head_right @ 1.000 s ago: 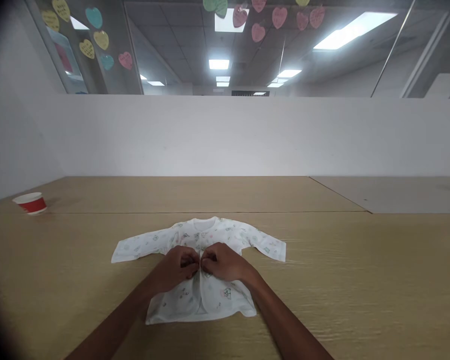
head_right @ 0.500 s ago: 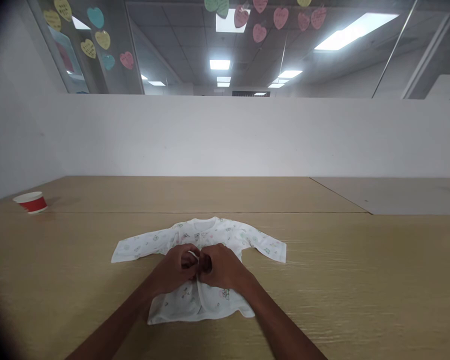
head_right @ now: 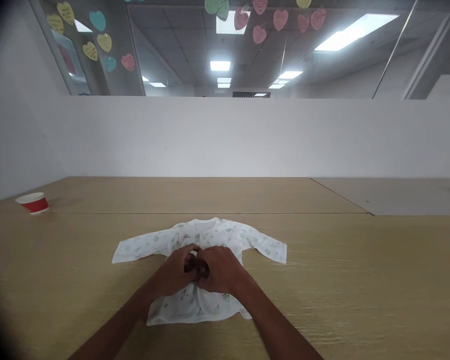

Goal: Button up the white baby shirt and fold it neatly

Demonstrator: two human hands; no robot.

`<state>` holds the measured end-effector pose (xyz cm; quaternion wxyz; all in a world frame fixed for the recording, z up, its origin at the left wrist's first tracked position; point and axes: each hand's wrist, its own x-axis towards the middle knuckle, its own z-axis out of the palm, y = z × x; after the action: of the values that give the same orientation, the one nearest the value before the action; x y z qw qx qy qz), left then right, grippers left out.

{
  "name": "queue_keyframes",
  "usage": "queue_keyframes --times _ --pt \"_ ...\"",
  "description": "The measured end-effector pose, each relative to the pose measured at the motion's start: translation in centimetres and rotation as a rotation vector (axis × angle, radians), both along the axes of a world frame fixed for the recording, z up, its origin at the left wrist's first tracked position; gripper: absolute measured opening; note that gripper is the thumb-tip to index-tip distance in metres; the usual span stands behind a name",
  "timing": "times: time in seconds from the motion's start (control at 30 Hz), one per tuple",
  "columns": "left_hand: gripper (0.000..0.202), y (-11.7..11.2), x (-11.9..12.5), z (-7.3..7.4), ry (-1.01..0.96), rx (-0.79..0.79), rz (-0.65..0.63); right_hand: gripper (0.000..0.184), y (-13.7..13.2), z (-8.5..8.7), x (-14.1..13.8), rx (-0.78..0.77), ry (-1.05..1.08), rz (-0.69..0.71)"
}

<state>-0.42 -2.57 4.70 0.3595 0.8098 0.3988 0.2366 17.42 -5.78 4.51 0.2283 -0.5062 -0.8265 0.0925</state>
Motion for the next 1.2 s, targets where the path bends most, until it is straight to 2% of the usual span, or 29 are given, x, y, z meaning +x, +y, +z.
queue_keyframes --times 0.1,0.17,0.33,0.4,0.5,0.6,0.67,0.77,0.87,0.93,1.07,1.13,1.2 --pt "0.020 0.0 -0.2 0.1 0.050 0.114 -0.063 0.012 0.0 0.0 0.1 -0.021 0.001 -0.003" --pt "0.012 0.1 -0.3 0.1 0.082 0.170 -0.060 0.012 0.0 0.2 0.3 -0.040 0.005 0.005" --pt "0.012 0.4 -0.5 -0.2 0.113 0.204 -0.053 0.013 0.2 0.7 1.3 -0.115 0.095 0.034" --pt "0.011 0.5 -0.6 -0.2 0.125 0.194 -0.070 0.015 0.6 0.7 1.9 -0.099 0.160 -0.016" --pt "0.019 0.7 -0.9 -0.3 0.127 0.253 -0.076 0.016 1.4 0.5 3.0 -0.033 0.187 -0.152" --pt "0.044 0.9 -1.2 -0.5 0.185 0.324 -0.036 0.014 1.9 0.3 3.9 -0.087 0.112 -0.228" --pt "0.061 1.0 -1.5 -0.5 0.297 0.297 -0.030 0.014 2.0 0.2 4.4 -0.136 0.071 -0.236" --pt "0.068 1.1 -2.3 -0.2 0.461 0.195 -0.068 0.015 2.0 0.2 5.4 -0.164 0.057 -0.234" --pt "0.078 1.3 -3.2 0.3 0.515 0.123 -0.119 0.014 2.0 0.2 6.6 -0.194 0.042 -0.243" --pt "0.079 1.5 -3.4 0.2 0.523 0.130 -0.131 0.011 2.1 0.3 7.1 -0.194 0.029 -0.259" --pt "0.060 1.6 -2.5 -1.5 0.505 0.310 0.007 0.009 2.2 -0.1 5.3 -0.070 0.008 -0.333" --pt "0.059 1.6 -1.9 -2.9 0.557 0.372 0.042 0.022 2.0 -0.9 3.3 0.009 0.005 -0.341" --pt "0.058 1.5 -1.9 -4.1 0.623 0.433 0.031 0.045 1.3 -2.2 1.5 0.049 -0.027 -0.286"
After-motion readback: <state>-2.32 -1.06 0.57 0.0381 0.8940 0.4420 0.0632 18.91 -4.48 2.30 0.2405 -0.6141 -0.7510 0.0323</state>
